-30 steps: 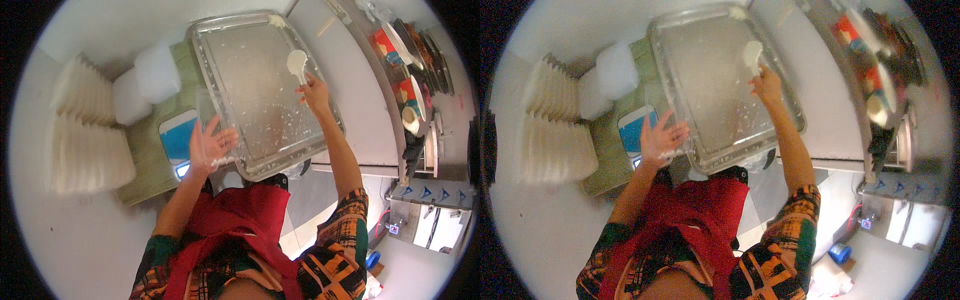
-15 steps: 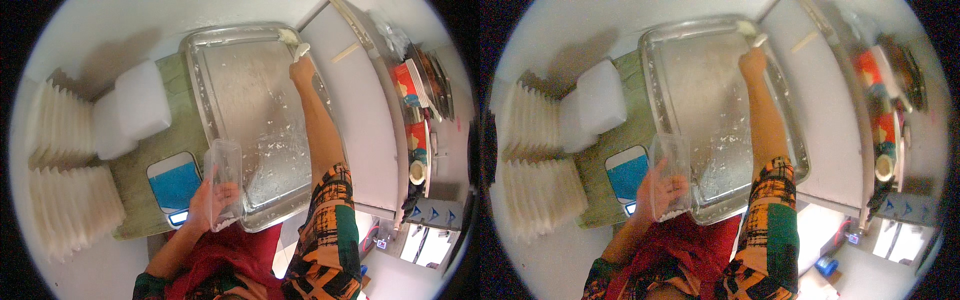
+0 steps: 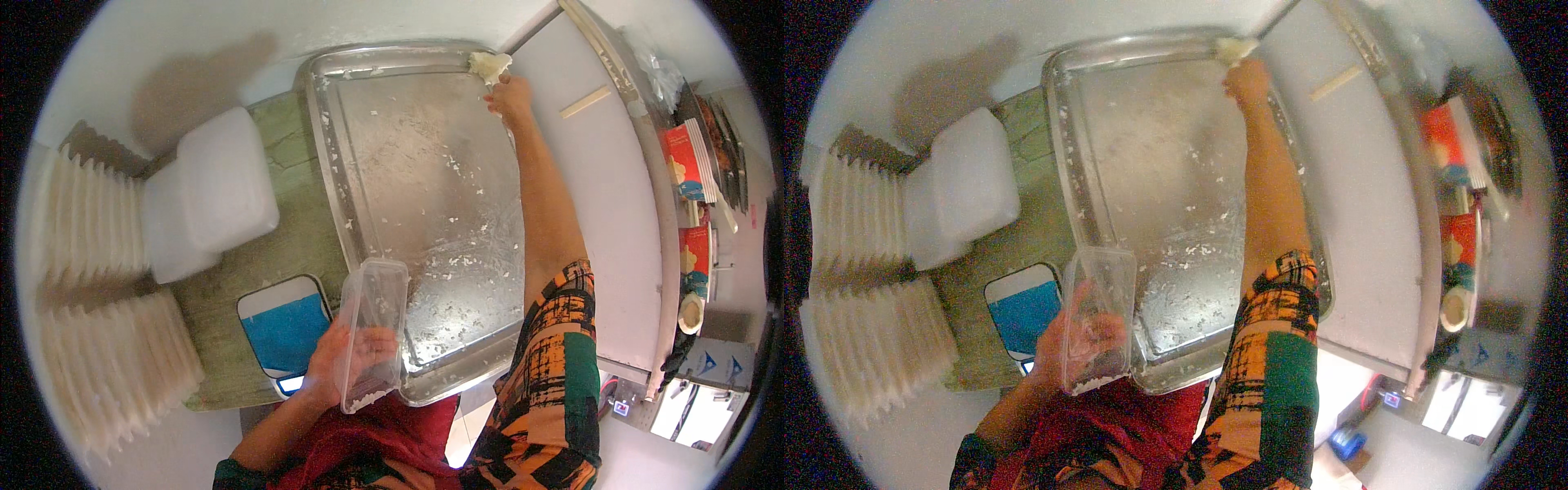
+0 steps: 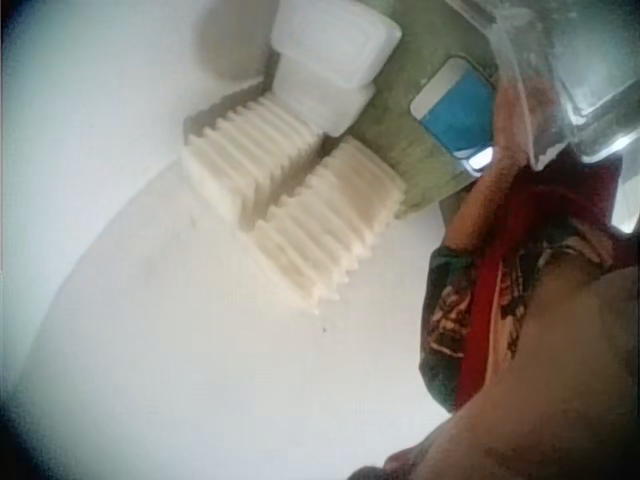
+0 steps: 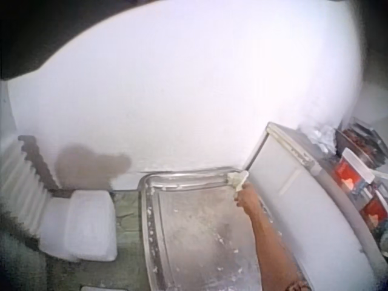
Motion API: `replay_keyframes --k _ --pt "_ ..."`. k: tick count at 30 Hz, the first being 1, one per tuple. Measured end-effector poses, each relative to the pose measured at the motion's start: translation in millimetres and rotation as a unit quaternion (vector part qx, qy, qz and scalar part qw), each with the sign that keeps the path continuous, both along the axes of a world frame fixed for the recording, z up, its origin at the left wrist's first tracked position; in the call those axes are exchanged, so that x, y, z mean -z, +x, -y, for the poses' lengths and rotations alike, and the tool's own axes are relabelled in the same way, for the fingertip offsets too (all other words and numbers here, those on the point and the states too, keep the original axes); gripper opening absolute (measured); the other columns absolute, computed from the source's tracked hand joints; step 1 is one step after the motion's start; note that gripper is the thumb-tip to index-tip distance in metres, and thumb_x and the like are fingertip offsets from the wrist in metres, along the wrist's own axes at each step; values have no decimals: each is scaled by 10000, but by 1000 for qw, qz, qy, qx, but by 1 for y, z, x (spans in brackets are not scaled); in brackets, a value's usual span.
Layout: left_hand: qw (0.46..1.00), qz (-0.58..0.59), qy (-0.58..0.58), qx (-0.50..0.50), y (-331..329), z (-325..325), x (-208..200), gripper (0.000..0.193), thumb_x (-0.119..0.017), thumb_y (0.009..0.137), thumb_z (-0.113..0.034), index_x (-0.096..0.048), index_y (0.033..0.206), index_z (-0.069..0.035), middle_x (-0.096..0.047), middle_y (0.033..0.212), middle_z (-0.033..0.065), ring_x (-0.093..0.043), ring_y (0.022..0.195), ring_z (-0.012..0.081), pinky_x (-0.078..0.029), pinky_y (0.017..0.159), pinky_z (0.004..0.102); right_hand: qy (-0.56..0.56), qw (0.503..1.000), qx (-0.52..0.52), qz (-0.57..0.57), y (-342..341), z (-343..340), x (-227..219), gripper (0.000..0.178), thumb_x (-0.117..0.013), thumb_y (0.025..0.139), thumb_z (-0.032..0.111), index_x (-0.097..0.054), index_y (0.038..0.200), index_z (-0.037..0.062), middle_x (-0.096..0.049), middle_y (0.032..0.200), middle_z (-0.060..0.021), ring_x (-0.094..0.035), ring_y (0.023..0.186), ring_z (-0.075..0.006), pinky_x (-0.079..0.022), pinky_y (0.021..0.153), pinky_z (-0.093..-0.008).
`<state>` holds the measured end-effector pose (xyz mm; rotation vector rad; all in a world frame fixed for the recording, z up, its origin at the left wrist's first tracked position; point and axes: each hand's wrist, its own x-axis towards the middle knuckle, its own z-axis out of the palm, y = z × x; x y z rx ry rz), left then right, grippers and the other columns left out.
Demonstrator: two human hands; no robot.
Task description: The person scoops a white dough-like substance from a metal tray into a clear plastic container placed on a digital scale. They repeatedly transfer portions, check the scale, and adjust the amount until the target weight is reached, then set the filled container aside.
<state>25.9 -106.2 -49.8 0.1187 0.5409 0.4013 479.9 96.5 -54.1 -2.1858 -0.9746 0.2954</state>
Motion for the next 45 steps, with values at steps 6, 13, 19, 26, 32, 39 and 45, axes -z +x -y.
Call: replay_keyframes --k 6,13,19,26,32,39,45 --pt "1000 28 -9 8 0 -3 1 697 -533 785 -357 -148 1313 -116 -484 1045 247 -505 948 346 -368 878 474 84 980 27 -180 -28 18 -22 377 -443 722 -29 -435 1091 -105 -562 718 -164 -565 577 -183 -394 404 -246" --pt "999 -9 10 35 -1 0 -5 706 -481 801 -415 -113 1335 -137 -485 1058 239 -487 984 353 -343 896 487 249 890 37 -380 -70 39 -12 467 -419 731 -103 -311 1185 -113 -556 834 -209 -525 582 -166 -359 402 -199" --pt "997 76 20 -23 14 -47 -12 703 -346 806 -562 -168 1331 -130 -454 1104 263 -479 1002 366 -346 891 492 221 873 -47 -433 -116 95 -29 439 -418 764 -55 -345 1197 -73 -567 854 -169 -499 592 -114 -336 412 -174" --pt "988 57 77 -125 51 -103 -19 830 -372 748 -636 -151 1328 -85 -404 1141 298 -449 1025 398 -344 894 493 125 943 -271 -148 -208 200 -72 433 -418 745 -75 -460 1166 16 -566 891 -103 -517 614 -129 -384 449 -203" --pt "968 161 51 -184 60 -105 -13 797 -406 728 -637 -282 1255 -53 -409 1146 254 -389 1081 403 -308 914 516 32 879 -423 220 -235 252 -82 544 -526 641 -39 -464 1168 80 -530 982 -131 -561 652 -236 -462 512 -300" --pt "961 206 33 -180 52 -99 -9 732 -403 726 -644 -372 1179 -70 -414 1152 227 -392 1089 381 -297 923 518 6 854 -461 242 -236 277 -102 588 -556 605 -22 -456 1176 77 -522 1011 -137 -561 713 -259 -476 536 -322" --pt "949 254 17 -188 47 -95 -12 700 -401 739 -629 -385 1162 -71 -396 1165 234 -379 1096 396 -288 930 519 100 945 -310 -29 -241 284 -114 452 -487 759 -19 -447 1197 84 -540 926 -91 -532 681 -151 -452 536 -262"
